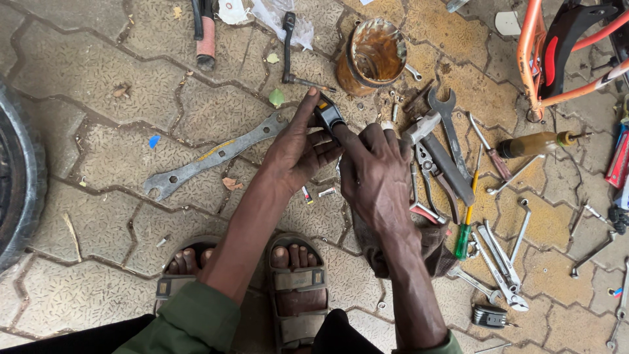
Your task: The person repairs a bicycle pedal while crouched on a paved workshop floor. They hold the pedal body, manipulate the axle and internal components by hand, dip a finger into a container of grease, work grease into the pedal mechanism, and finally use a screwdriver on the pedal next to an overturned bicycle.
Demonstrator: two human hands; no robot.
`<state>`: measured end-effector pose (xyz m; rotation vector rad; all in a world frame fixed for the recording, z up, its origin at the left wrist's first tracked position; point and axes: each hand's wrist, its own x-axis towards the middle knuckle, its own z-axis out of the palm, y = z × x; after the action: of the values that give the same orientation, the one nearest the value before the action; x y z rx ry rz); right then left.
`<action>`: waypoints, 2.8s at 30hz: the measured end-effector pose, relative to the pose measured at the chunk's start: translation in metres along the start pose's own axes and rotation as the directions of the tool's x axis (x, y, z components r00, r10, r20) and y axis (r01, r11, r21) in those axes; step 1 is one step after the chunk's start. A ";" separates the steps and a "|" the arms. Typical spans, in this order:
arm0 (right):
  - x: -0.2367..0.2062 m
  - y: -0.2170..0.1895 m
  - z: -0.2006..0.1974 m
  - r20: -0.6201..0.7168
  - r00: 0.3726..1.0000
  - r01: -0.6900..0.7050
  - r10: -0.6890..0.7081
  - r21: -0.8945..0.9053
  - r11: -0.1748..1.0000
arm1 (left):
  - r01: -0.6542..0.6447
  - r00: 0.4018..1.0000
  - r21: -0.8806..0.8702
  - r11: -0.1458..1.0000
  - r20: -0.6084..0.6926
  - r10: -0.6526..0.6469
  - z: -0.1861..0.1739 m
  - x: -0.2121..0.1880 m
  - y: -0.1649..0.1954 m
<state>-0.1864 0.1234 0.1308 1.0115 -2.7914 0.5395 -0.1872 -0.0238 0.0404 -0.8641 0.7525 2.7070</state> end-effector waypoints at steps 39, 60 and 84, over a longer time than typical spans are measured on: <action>-0.102 0.059 0.011 0.325 0.827 -0.419 0.458 -0.184 0.889 | -0.123 0.992 -0.173 0.977 -0.020 0.122 -0.013 0.002 0.018; -0.134 0.089 -0.036 -0.030 0.888 -0.459 0.459 -0.113 0.881 | -0.219 0.958 -0.323 0.921 0.105 0.265 -0.057 0.012 0.056; -0.073 0.126 -0.053 0.143 0.840 0.021 0.523 0.955 -0.294 | -0.292 0.551 0.754 -0.588 0.635 0.541 -0.063 0.073 0.043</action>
<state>-0.2115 0.2764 0.1264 0.0065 -1.5087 2.9836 -0.2299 -0.0909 -0.0290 -0.0365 3.4007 0.8513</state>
